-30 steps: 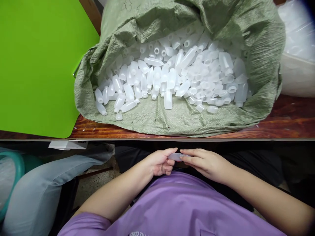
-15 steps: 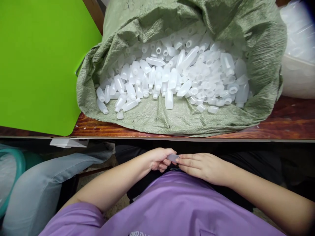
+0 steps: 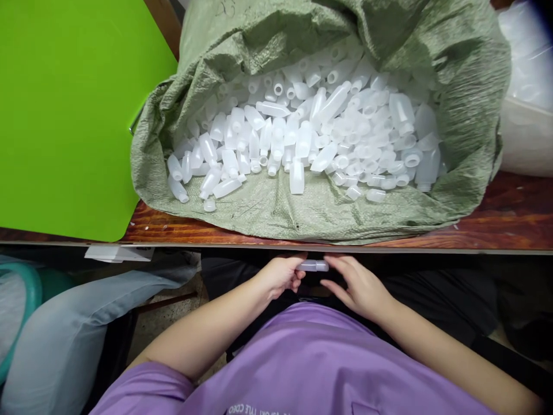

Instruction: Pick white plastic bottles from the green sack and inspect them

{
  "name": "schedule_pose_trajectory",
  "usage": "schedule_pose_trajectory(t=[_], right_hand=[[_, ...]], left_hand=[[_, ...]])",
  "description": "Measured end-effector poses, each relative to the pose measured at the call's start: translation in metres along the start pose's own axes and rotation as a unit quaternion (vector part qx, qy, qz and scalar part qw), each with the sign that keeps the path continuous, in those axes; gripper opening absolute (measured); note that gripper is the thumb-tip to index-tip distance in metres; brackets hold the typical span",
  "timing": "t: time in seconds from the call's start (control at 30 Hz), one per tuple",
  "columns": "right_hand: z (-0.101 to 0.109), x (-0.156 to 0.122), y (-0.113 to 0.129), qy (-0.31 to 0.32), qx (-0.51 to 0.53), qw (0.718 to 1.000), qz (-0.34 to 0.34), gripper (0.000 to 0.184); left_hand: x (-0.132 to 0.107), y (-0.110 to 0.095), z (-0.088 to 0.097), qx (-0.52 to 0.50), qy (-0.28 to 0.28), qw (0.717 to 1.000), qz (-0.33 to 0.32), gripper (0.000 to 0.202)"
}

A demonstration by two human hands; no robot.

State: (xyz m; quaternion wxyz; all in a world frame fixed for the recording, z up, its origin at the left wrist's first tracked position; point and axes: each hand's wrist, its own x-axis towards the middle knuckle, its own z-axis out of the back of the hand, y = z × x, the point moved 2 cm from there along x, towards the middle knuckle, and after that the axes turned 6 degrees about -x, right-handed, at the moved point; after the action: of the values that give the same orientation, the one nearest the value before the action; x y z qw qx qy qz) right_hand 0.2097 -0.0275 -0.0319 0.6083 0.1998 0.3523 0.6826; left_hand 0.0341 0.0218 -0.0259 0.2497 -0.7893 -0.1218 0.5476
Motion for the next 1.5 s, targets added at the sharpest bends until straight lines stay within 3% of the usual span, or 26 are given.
schedule_pose_trajectory(t=[0.07, 0.17, 0.23, 0.4, 0.5, 0.77, 0.97, 1.03, 1.13, 1.23, 1.33, 1.37, 1.4, 1.47, 1.5], right_hand=[[-0.005, -0.001, -0.003, 0.011, 0.006, 0.999, 0.035, 0.038], [-0.012, -0.002, -0.007, 0.021, 0.005, 1.0, 0.01, 0.047], [-0.015, -0.003, -0.007, 0.011, -0.007, 1.0, 0.008, 0.042], [-0.017, -0.009, -0.002, 0.041, -0.002, 0.997, 0.064, 0.026], [-0.023, -0.01, -0.001, 0.068, 0.036, 0.995, 0.065, 0.029], [-0.043, -0.006, -0.007, 0.078, 0.207, 0.971, -0.089, 0.048], [-0.04, 0.0, -0.035, 0.036, 0.241, 0.937, -0.249, 0.049], [-0.036, 0.0, -0.04, 0.035, 0.235, 0.932, -0.274, 0.051], [-0.023, -0.003, -0.034, 0.063, 0.214, 0.941, -0.256, 0.044], [0.002, -0.008, -0.015, 0.108, 0.191, 0.957, -0.192, 0.032], [0.038, -0.012, 0.012, 0.146, 0.126, 0.979, -0.063, 0.026], [0.052, -0.011, 0.021, 0.127, 0.093, 0.987, -0.011, 0.025], [0.068, -0.009, 0.029, 0.078, 0.059, 0.995, 0.036, 0.024], [0.098, -0.002, 0.041, -0.087, -0.025, 0.992, 0.09, 0.019], [0.112, 0.004, 0.044, -0.172, -0.081, 0.977, 0.095, 0.018]], left_hand=[[0.001, 0.002, -0.001, 0.008, 0.009, 1.0, 0.002, 0.036], [0.001, 0.005, -0.002, 0.017, 0.016, 1.0, 0.01, 0.035], [0.001, 0.006, -0.002, 0.015, 0.016, 1.0, 0.02, 0.034], [-0.001, 0.018, 0.0, -0.001, 0.047, 0.996, 0.079, 0.032], [-0.001, 0.027, -0.001, -0.006, 0.068, 0.992, 0.107, 0.033], [0.013, 0.032, -0.006, -0.038, 0.045, 0.995, 0.086, 0.036], [0.067, 0.021, -0.017, -0.043, -0.023, 0.997, 0.052, 0.027], [0.084, 0.014, -0.021, -0.034, -0.026, 0.999, 0.025, 0.019], [0.091, 0.0, -0.02, -0.002, -0.033, 0.999, -0.032, 0.013], [0.071, -0.013, -0.013, 0.067, -0.034, 0.994, -0.073, 0.016], [0.026, -0.03, -0.005, 0.152, 0.002, 0.983, -0.103, 0.012], [0.007, -0.037, -0.003, 0.186, 0.022, 0.976, -0.111, 0.012], [-0.015, -0.045, -0.001, 0.225, 0.045, 0.966, -0.119, 0.016], [-0.058, -0.061, 0.003, 0.408, 0.125, 0.89, -0.161, 0.029], [-0.078, -0.07, 0.008, 0.443, 0.147, 0.866, -0.179, 0.03]])
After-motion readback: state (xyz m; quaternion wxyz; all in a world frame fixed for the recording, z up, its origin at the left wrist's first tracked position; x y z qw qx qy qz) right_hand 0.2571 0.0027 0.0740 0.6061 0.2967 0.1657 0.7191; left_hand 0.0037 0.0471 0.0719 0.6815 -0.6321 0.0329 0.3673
